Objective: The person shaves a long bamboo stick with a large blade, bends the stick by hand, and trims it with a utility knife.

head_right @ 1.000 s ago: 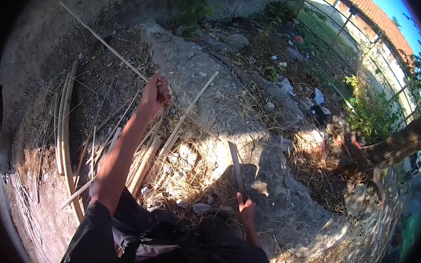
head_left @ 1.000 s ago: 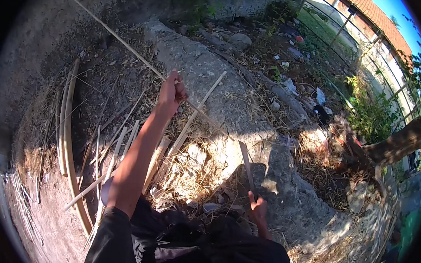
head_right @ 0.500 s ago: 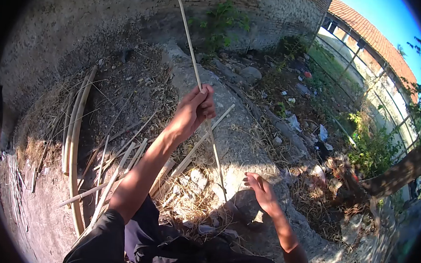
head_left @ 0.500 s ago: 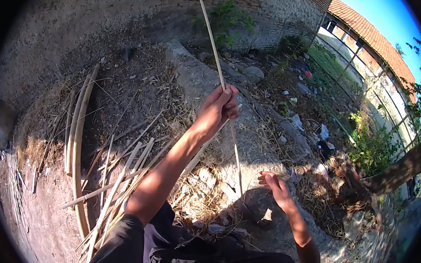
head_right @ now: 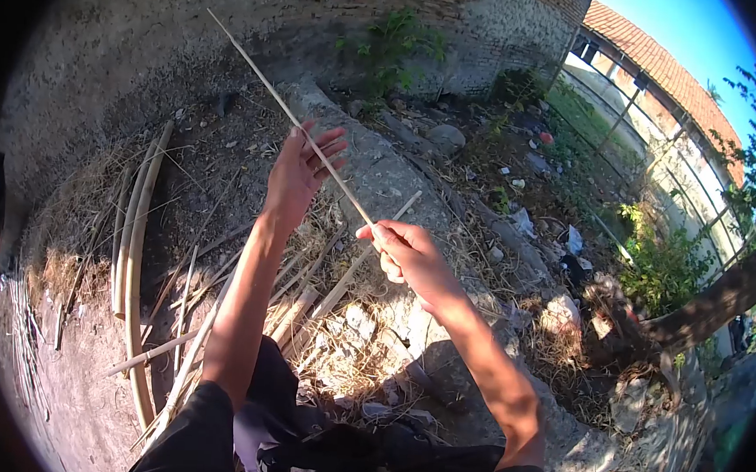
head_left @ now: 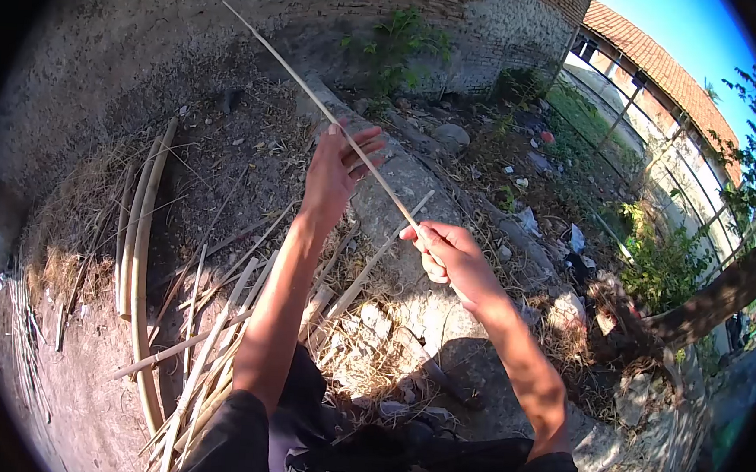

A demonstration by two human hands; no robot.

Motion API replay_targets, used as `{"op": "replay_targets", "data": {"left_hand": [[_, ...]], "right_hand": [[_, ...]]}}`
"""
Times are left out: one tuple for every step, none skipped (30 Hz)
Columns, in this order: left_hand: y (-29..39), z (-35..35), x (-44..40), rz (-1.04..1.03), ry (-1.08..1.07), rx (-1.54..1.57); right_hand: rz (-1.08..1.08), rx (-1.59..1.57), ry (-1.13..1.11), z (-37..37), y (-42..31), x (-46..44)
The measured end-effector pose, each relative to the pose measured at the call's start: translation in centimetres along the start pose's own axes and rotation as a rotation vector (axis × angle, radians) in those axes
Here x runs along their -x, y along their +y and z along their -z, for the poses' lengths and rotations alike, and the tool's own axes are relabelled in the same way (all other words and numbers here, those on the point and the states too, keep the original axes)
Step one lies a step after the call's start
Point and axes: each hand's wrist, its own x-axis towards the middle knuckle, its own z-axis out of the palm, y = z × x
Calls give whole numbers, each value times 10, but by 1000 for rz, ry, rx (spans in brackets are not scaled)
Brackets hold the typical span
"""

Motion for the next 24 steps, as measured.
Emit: {"op": "replay_targets", "data": {"left_hand": [[-5, 8, -2, 73, -9, -79], [-8, 12, 0, 82, -24, -78], [-11, 13, 5, 190, -89, -204], [-17, 12, 11, 294, -155, -330], [-14, 3, 20, 387, -267, -375], [-15, -6, 29, 386, -285, -372], [-17, -14, 37, 468, -477, -440], [-20, -22, 47, 546, -668, -509], [-23, -32, 57, 537, -749, -478], [-28, -41, 68, 528, -829, -447], [-35, -47, 76, 527, -862, -361], [-34, -55, 82, 494, -899, -401], [-34, -60, 86, 503, -906, -377], [-34, -65, 88, 511, -911, -354], [-34, -69, 89, 500, -894, -317], [-36, -70, 89, 500, -896, -318], [-37, -70, 88, 504, -876, -318], [-39, -70, 88, 509, -854, -316], [-41, -71, 88, 510, -852, -315], [-43, -71, 88, 540, -853, -280], [-45, -72, 87, 570, -854, -245], [-47, -73, 87, 571, -853, -245], [-49, -73, 87, 596, -872, -218], [-51, -74, 87, 622, -892, -191]], "right_hand": [[62, 30, 25, 0, -5, -2], [133, -27, 66, 5, -4, -6], [169, -71, 97, 13, -5, -11], [205, -113, 127, 22, -9, -14], [216, -108, 173, 28, -20, -13], [252, -196, 191, 38, -25, -16], [292, -221, 164, 46, -31, -14], [332, -244, 136, 51, -38, -11], [344, -238, 145, 56, -40, -10], [362, -255, 137, 61, -41, -9], [376, -272, 126, 64, -42, -7], [383, -270, 129, 64, -42, -6], [396, -248, 150, 62, -41, -4], [409, -226, 170, 61, -41, -4], [429, -244, 144, 68, -37, -6], [431, -245, 145, 72, -37, -6], [431, -227, 160, 76, -37, -6], [429, -210, 175, 78, -37, -6], [427, -211, 176, 78, -37, -5], [426, -183, 215, 78, -39, -3], [426, -154, 254, 79, -40, -2], [424, -155, 254, 81, -39, 0], [418, -133, 267, 85, -37, 1], [412, -112, 281, 88, -36, 2]]}}
